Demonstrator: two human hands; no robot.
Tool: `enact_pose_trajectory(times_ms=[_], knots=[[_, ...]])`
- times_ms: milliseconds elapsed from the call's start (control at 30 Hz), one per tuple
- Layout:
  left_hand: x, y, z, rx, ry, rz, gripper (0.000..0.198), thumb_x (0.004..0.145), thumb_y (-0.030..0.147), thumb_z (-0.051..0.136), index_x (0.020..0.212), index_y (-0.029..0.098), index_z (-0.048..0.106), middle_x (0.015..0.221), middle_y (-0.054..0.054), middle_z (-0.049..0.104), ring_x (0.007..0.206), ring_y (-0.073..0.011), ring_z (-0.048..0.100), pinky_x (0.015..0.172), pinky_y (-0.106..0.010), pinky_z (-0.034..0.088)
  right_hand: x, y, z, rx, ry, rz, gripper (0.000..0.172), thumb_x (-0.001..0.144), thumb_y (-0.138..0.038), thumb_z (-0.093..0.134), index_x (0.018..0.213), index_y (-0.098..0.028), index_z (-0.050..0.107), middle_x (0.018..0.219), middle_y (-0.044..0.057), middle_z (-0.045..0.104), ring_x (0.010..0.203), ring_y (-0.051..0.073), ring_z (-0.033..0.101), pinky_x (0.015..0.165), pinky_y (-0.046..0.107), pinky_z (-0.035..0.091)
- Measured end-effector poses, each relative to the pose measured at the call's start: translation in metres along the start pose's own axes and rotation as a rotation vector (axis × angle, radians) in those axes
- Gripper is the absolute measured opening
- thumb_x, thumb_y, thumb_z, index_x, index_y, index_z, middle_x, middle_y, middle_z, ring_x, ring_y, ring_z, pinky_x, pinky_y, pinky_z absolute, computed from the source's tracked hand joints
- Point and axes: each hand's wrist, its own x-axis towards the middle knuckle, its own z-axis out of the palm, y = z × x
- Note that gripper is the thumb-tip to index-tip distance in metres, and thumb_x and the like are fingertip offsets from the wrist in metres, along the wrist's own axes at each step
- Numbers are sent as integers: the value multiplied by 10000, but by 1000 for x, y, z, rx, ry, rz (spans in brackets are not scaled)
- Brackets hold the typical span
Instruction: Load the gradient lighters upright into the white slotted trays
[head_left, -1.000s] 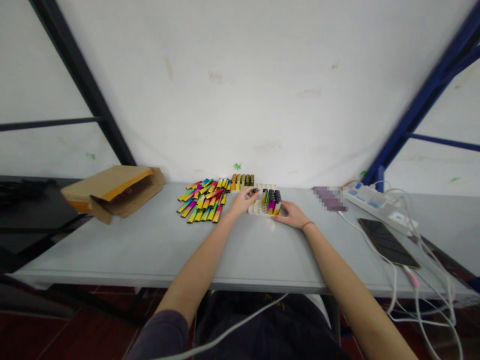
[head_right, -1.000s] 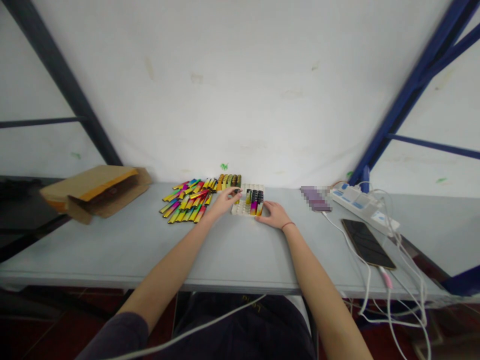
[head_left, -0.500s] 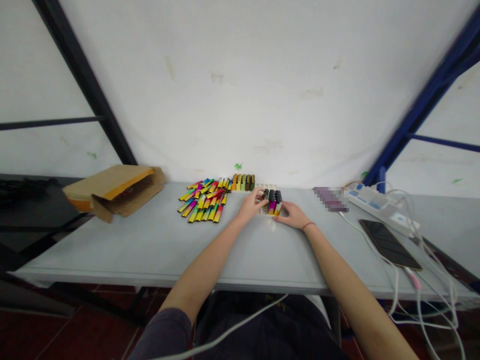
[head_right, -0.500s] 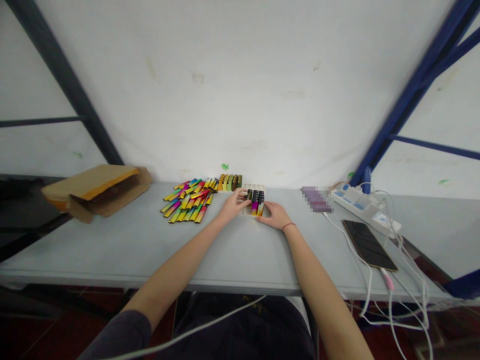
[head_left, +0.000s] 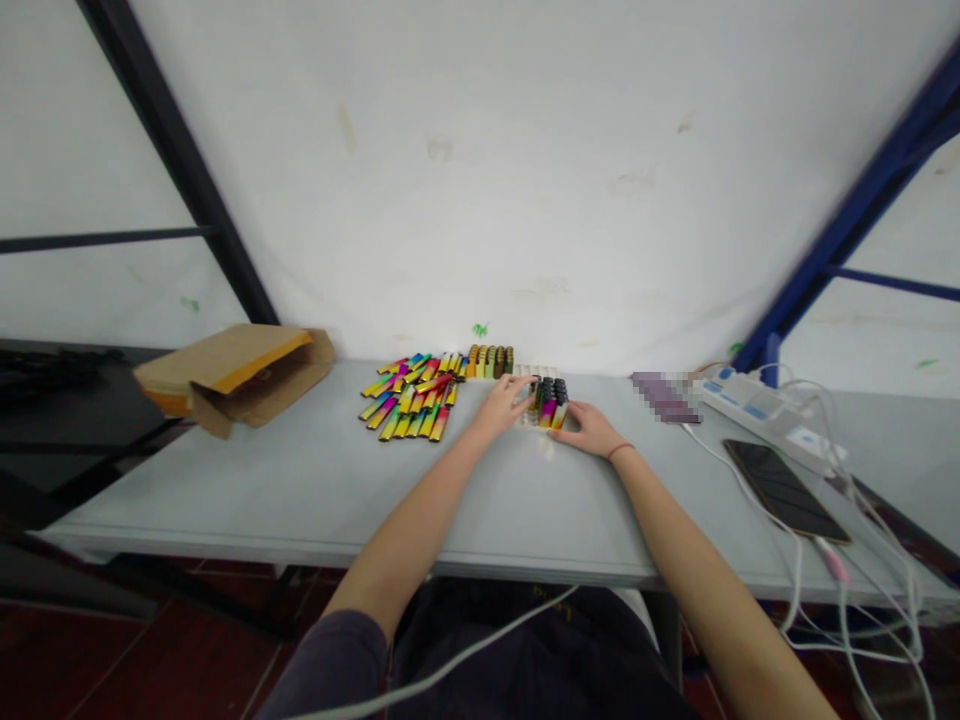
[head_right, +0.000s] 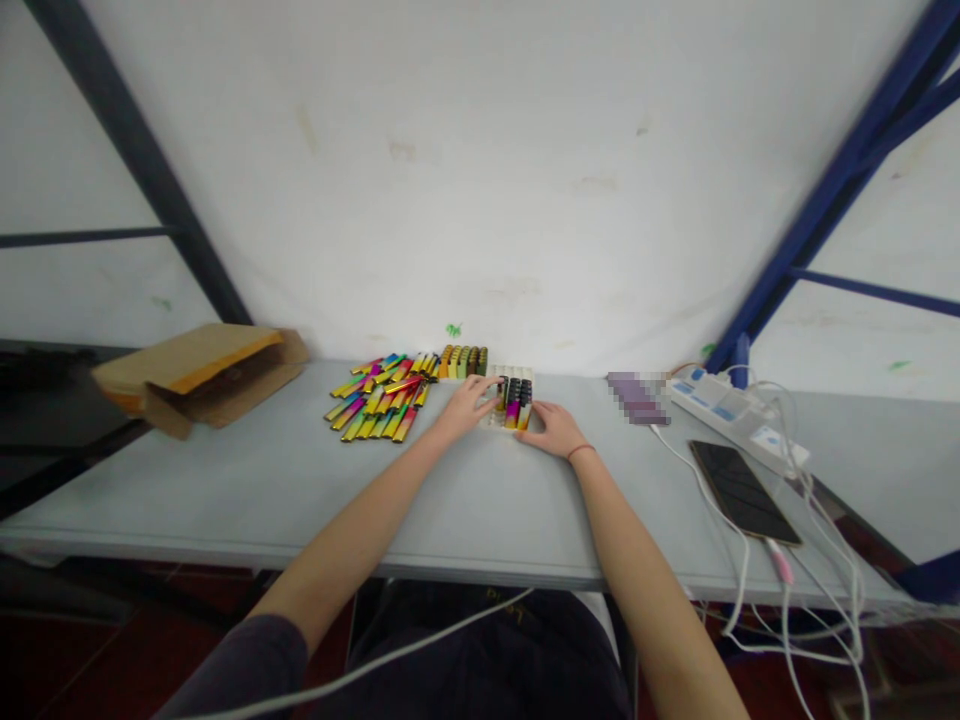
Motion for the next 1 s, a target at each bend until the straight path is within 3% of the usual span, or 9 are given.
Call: enact_pose_trajectory(times_ms=[67, 167, 267, 367, 533, 667, 767, 867, 1000], knots=[[0, 4, -10, 104, 5, -39, 399, 856, 278, 675, 1253, 294, 652, 1122, -71, 601, 1096, -254, 591, 1041, -384, 434, 0, -1, -1, 9, 6, -6, 458, 828, -551, 654, 1065, -160, 671, 1129, 159, 718, 1043, 317, 659, 926, 435, 511], [-1, 6, -30, 400, 100, -269, 345, 867, 290, 642, 1207, 245, 677, 1136, -139, 633, 1158, -347, 538, 1037, -480, 396, 0, -2, -1, 29, 10, -20, 466, 825, -546, 658, 1091, -164, 671, 1156, 153, 714, 1054, 313, 661, 940, 430, 505], [-3, -4, -49, 669, 141, -494, 268, 893, 226, 527, 1072, 180, 723, 1210, -215, 620, 1190, -411, 486, 991, -556, 370, 0, -3, -2, 33, 17, -16, 445, 821, -551, 663, 1058, -176, 682, 1118, 141, 726, 1028, 311, 669, 923, 425, 510], [-6, -18, -58, 765, 133, -569, 250, 846, 198, 537, 988, 190, 743, 1214, -222, 626, 1197, -436, 457, 953, -582, 358, 0, -4, -3, 33, 22, -13, 436, 817, -556, 667, 1036, -179, 685, 1093, 135, 732, 1008, 308, 673, 913, 420, 514], [-7, -26, -54, 692, 111, -612, 173, 815, 195, 568, 882, 169, 726, 1132, -231, 662, 1213, -445, 460, 968, -597, 317, 0, -4, -3, 42, 18, -18, 453, 826, -549, 662, 1070, -168, 679, 1150, 152, 720, 1060, 322, 664, 949, 437, 509], [-6, -22, -47, 502, 166, -594, 40, 803, 219, 633, 789, 184, 648, 954, -176, 690, 1190, -393, 535, 1010, -555, 329, 0, -3, -1, 43, 23, -12, 464, 820, -543, 666, 1097, -171, 677, 1193, 159, 710, 1097, 331, 657, 981, 461, 501], [-6, -21, -44, 359, 210, -592, 95, 766, 177, 666, 724, 190, 582, 872, -133, 670, 1157, -350, 584, 1007, -495, 366, 0, -2, 0, 50, 33, -1, 465, 812, -544, 669, 1098, -178, 681, 1191, 151, 714, 1099, 329, 659, 980, 468, 504], [-5, -21, -44, 345, 173, -576, 103, 756, 138, 652, 729, 193, 570, 909, -128, 649, 1132, -334, 601, 984, -436, 412, 0, -2, 0, 55, 29, -3, 450, 815, -545, 665, 1070, -174, 686, 1159, 148, 725, 1070, 324, 670, 961, 461, 512], [2, -21, -44, 147, 202, -477, 156, 770, 118, 642, 694, 208, 540, 830, -86, 603, 984, -278, 631, 905, -341, 461, 0, -2, 0, 49, 29, -1, 458, 818, -547, 668, 1086, -177, 681, 1182, 150, 716, 1090, 326, 662, 970, 459, 509]])
